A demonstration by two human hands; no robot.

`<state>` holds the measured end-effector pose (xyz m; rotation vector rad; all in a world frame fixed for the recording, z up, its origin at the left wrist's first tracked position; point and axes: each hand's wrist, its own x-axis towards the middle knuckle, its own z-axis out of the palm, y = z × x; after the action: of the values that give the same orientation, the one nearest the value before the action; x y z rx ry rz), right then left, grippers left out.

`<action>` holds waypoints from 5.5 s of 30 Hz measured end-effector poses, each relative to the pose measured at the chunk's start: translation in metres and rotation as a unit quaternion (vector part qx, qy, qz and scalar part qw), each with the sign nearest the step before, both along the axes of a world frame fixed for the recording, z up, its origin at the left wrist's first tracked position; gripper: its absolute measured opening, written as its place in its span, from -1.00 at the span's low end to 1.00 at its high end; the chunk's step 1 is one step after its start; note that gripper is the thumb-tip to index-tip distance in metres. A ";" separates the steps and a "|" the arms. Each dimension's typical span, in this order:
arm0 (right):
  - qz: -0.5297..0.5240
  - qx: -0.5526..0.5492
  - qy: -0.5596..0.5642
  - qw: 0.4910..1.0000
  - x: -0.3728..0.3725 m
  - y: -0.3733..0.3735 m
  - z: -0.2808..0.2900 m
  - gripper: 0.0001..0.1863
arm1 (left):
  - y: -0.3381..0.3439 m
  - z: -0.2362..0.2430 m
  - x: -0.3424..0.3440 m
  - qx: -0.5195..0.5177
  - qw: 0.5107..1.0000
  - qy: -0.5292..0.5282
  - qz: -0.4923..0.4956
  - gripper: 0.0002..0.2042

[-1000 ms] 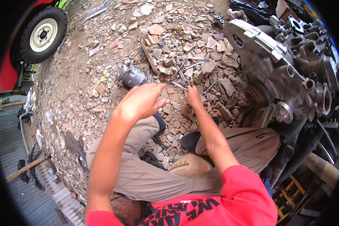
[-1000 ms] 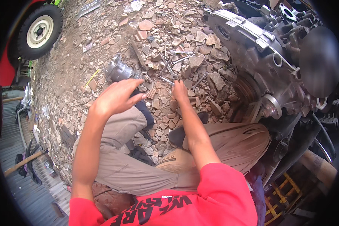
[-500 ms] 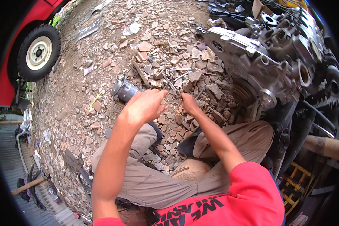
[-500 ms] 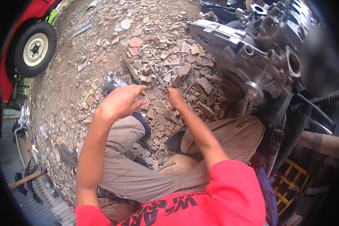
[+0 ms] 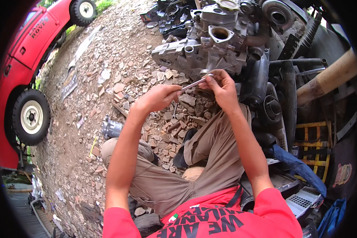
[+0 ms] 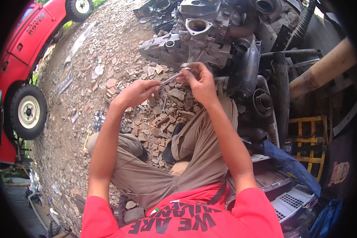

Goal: The person sits on the ground and uses a wrench to loosen and remove bolts from a car engine block. They manipulate the engine components by hand and continue to work on the engine assembly.

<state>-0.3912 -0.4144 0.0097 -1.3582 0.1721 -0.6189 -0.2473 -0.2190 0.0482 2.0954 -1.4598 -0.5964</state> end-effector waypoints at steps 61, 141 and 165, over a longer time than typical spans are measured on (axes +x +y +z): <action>-0.238 -0.775 0.217 0.544 -0.045 -0.092 0.100 -0.81 | -0.170 -0.024 -0.009 -0.313 0.938 0.046 0.143 -0.76; -0.071 -0.669 0.275 0.687 -0.031 -0.106 0.076 -0.68 | -0.170 -0.022 -0.016 -0.367 0.921 0.059 0.118 -0.82; 0.017 -0.761 0.349 0.547 0.002 -0.091 0.137 -0.93 | -0.176 -0.016 -0.002 -0.255 0.948 0.131 0.136 -0.80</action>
<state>-0.3889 -0.5055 0.1471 -3.3164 0.2435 0.0486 -0.2490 -0.3949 0.0320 1.6893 -1.0150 -0.3266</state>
